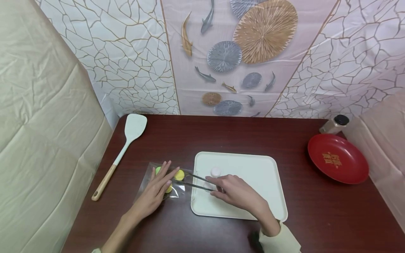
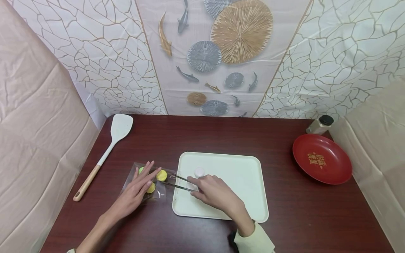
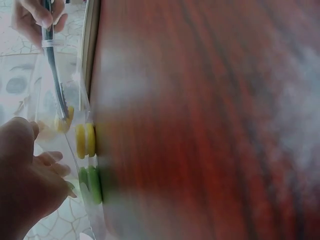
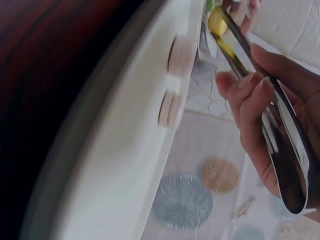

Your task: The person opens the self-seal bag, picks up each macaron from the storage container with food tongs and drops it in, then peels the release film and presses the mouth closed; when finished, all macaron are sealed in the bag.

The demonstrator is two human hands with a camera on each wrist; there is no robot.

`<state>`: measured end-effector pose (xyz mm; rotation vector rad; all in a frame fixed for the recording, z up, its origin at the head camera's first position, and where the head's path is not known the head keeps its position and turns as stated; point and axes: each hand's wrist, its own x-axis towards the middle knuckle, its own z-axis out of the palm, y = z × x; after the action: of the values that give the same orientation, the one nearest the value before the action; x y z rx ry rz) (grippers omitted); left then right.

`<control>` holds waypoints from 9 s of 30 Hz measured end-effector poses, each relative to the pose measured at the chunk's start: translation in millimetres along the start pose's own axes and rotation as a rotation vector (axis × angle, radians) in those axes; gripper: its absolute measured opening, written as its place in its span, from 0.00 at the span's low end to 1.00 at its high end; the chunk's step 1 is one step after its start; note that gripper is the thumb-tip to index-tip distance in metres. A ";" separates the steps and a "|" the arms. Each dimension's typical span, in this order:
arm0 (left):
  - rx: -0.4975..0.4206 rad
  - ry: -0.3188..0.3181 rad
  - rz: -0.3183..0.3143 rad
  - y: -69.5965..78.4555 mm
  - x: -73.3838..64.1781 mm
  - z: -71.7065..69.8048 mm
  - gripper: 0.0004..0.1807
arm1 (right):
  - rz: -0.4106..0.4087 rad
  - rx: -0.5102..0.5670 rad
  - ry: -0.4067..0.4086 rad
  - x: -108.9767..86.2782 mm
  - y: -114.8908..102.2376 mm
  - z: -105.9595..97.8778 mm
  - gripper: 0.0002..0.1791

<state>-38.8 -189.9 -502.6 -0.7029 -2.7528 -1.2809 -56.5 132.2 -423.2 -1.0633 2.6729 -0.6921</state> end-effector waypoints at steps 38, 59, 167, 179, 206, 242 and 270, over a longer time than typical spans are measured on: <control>-0.018 0.049 0.102 -40.2 0.0 21.0 0.24 | 0.084 0.036 0.041 -70.9 11.0 -28.6 0.27; -0.012 0.067 0.130 -41.2 -3.0 22.5 0.24 | 0.083 0.106 0.019 -93.9 46.3 -8.1 0.22; -0.009 0.078 0.170 -41.9 -2.2 25.1 0.23 | 0.051 0.230 -0.072 -56.1 14.5 -13.6 0.25; -0.011 0.104 0.185 -32.0 -1.6 20.1 0.23 | 0.035 0.224 -0.083 -52.5 2.9 -23.9 0.25; -0.012 0.096 0.168 -44.6 -1.9 21.1 0.25 | 0.030 0.231 -0.126 -33.6 6.9 -22.5 0.24; -0.026 0.086 0.168 -45.2 6.8 22.5 0.24 | 0.016 0.088 -0.050 -7.2 -4.0 -10.1 0.23; 0.061 -0.148 0.140 -19.0 75.1 5.4 0.22 | 0.780 0.072 0.288 -180.0 57.2 -34.9 0.35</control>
<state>-113.2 -167.5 -504.3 -1.0042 -2.7820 -1.1575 28.4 304.5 -420.8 0.1489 2.9167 -0.7870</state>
